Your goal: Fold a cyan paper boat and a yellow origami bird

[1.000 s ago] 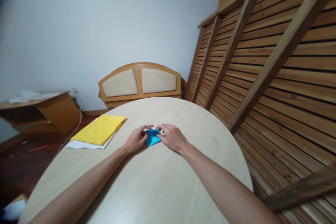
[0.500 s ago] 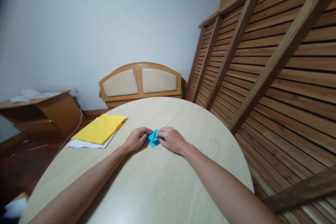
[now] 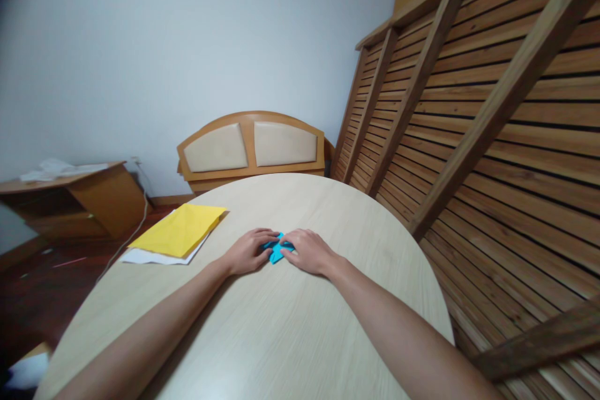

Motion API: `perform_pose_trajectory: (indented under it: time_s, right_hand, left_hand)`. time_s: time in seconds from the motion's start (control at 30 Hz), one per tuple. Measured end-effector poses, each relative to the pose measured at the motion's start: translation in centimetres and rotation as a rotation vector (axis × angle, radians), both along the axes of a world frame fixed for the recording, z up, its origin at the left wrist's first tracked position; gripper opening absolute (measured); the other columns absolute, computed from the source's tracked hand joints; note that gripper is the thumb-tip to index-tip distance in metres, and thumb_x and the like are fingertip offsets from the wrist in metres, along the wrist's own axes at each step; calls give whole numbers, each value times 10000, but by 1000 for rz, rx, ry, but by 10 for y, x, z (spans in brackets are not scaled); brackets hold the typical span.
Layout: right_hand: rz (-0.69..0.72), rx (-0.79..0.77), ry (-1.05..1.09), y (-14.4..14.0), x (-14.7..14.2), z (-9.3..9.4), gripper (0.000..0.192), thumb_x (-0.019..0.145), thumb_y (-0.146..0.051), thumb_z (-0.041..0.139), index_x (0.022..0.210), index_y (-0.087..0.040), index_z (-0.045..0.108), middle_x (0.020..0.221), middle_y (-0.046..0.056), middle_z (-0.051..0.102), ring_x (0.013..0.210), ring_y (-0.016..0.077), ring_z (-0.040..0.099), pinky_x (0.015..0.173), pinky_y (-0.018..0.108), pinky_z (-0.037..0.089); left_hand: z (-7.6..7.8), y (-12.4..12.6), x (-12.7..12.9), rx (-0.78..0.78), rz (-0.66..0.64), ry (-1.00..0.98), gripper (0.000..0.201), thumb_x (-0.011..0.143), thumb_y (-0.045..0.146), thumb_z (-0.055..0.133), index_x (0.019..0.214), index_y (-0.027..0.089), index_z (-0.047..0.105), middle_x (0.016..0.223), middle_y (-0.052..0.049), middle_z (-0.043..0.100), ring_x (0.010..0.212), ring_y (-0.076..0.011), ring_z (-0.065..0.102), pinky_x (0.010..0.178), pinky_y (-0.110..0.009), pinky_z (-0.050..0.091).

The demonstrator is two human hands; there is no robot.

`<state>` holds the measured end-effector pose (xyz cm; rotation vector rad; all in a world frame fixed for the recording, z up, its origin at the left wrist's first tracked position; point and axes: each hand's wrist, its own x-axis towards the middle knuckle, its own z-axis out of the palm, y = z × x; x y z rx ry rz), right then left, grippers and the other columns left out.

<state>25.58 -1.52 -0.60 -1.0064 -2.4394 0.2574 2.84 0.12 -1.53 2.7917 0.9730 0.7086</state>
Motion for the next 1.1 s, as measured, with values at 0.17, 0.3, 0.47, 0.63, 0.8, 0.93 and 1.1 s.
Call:
perform_pose_trajectory:
  time_s: [0.17, 0.3, 0.47, 0.63, 0.8, 0.93, 1.1]
  right_hand:
    - [-33, -41, -25, 6, 3, -8, 388, 942, -301, 529, 1315, -212, 587, 1301, 100, 635, 1246, 256, 534, 1055, 420, 392]
    - [-55, -91, -87, 8, 6, -14, 451, 969, -351, 476, 1396, -216, 530, 1458, 94, 517, 1403, 293, 371, 1147, 490, 283]
    - [-90, -123, -129, 7, 7, -15, 524, 965, -463, 474, 1432, -227, 498, 1530, 130, 415, 1434, 326, 319, 1165, 528, 234]
    - [-143, -112, -110, 7, 6, -16, 447, 977, -438, 465, 1386, -278, 551, 1520, 119, 430, 1418, 324, 344, 1145, 534, 258]
    - [-151, -86, -118, 10, 7, -16, 398, 994, -402, 448, 1360, -321, 580, 1501, 103, 455, 1403, 312, 365, 1136, 511, 276]
    - [-140, -71, -111, 8, 8, -15, 402, 995, -435, 436, 1339, -307, 602, 1479, 107, 479, 1390, 305, 379, 1135, 505, 279]
    - [-143, -123, -127, 3, 7, -9, 580, 890, -578, 562, 1371, -255, 570, 1517, 146, 421, 1403, 352, 350, 1145, 537, 250]
  left_hand:
    - [-2, 1, -3, -6, -7, 51, 472, 865, 293, 577, 1326, 192, 586, 1347, -94, 618, 1264, -281, 538, 1090, -475, 417]
    - [-2, 0, -4, -39, 6, 72, 537, 848, 327, 613, 1359, 174, 552, 1373, -113, 594, 1293, -299, 511, 1099, -487, 399]
    - [1, 0, -2, -28, -18, 45, 469, 863, 338, 606, 1309, 194, 587, 1333, -119, 615, 1251, -279, 545, 1088, -476, 402]
    - [3, -1, -2, -17, -26, 29, 365, 904, 306, 551, 1243, 197, 630, 1248, -120, 650, 1174, -259, 586, 1039, -438, 445]
    - [3, -1, -2, -1, -23, 30, 329, 896, 307, 560, 1188, 185, 652, 1184, -125, 655, 1115, -257, 598, 1004, -425, 468]
    - [3, -2, -2, 8, -43, 23, 333, 882, 318, 581, 1177, 177, 643, 1181, -130, 642, 1124, -259, 586, 1008, -432, 466]
    - [2, -1, -3, -7, -70, 22, 317, 889, 281, 574, 1184, 173, 620, 1278, -126, 620, 1220, -256, 542, 1072, -435, 425]
